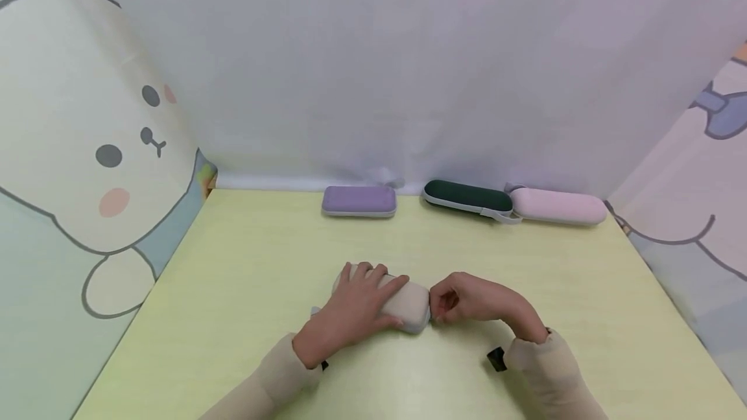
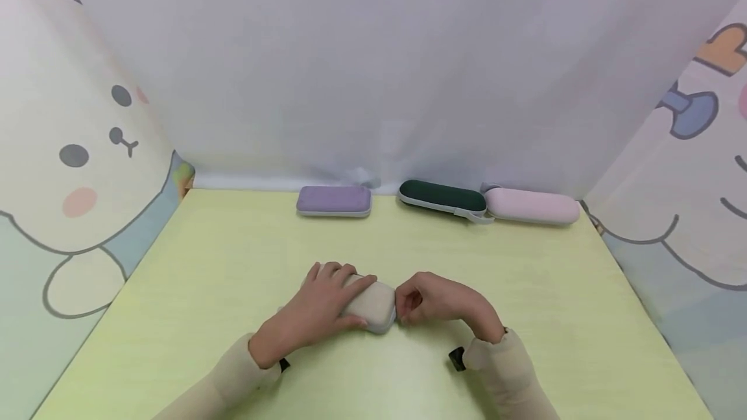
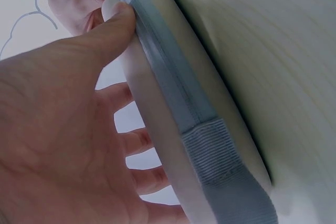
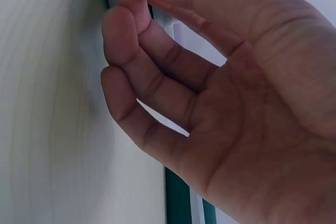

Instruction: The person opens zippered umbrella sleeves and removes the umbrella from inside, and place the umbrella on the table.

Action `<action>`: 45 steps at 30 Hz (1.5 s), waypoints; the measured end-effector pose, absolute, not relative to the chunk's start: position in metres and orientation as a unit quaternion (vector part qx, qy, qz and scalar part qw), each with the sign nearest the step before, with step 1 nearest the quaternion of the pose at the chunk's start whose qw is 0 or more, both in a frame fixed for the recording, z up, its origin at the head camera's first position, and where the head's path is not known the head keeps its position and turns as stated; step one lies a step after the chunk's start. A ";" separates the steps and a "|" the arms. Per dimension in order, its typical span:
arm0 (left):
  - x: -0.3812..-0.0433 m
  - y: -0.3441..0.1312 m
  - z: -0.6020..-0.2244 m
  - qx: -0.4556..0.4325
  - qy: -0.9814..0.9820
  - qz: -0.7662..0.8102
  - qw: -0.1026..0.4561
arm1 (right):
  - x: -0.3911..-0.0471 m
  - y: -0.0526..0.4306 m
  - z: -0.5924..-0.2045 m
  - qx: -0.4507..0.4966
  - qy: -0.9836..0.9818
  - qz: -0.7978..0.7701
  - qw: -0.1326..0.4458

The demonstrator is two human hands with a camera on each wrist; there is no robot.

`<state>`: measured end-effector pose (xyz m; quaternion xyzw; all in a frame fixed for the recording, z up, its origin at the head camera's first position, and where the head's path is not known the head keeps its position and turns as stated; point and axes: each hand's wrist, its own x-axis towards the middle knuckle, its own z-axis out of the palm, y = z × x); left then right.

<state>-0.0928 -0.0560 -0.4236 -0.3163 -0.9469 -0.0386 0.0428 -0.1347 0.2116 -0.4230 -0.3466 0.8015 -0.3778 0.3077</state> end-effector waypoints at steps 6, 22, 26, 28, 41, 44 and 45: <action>-0.092 -0.053 -0.423 -0.300 -0.953 -0.022 0.037 | -0.132 0.211 -0.421 -0.343 0.799 -0.380 0.315; -0.087 -0.048 -0.422 -0.246 -0.969 0.008 0.030 | -0.128 0.203 -0.417 -0.348 0.802 -0.376 0.308; -0.085 -0.045 -0.424 -0.230 -0.972 0.016 0.034 | -0.127 0.203 -0.419 -0.348 0.812 -0.367 0.292; -0.084 -0.044 -0.425 -0.222 -0.974 0.020 0.033 | -0.127 0.202 -0.419 -0.349 0.819 -0.359 0.280; -0.085 -0.068 -0.399 -0.294 -0.953 -0.044 -0.066 | -0.129 0.205 -0.418 -0.341 0.845 -0.340 0.233; -0.085 -0.075 -0.396 -0.309 -0.948 -0.033 -0.073 | -0.129 0.204 -0.417 -0.335 0.855 -0.333 0.217; -0.085 -0.076 -0.396 -0.309 -0.948 -0.032 -0.072 | -0.129 0.203 -0.417 -0.332 0.858 -0.330 0.210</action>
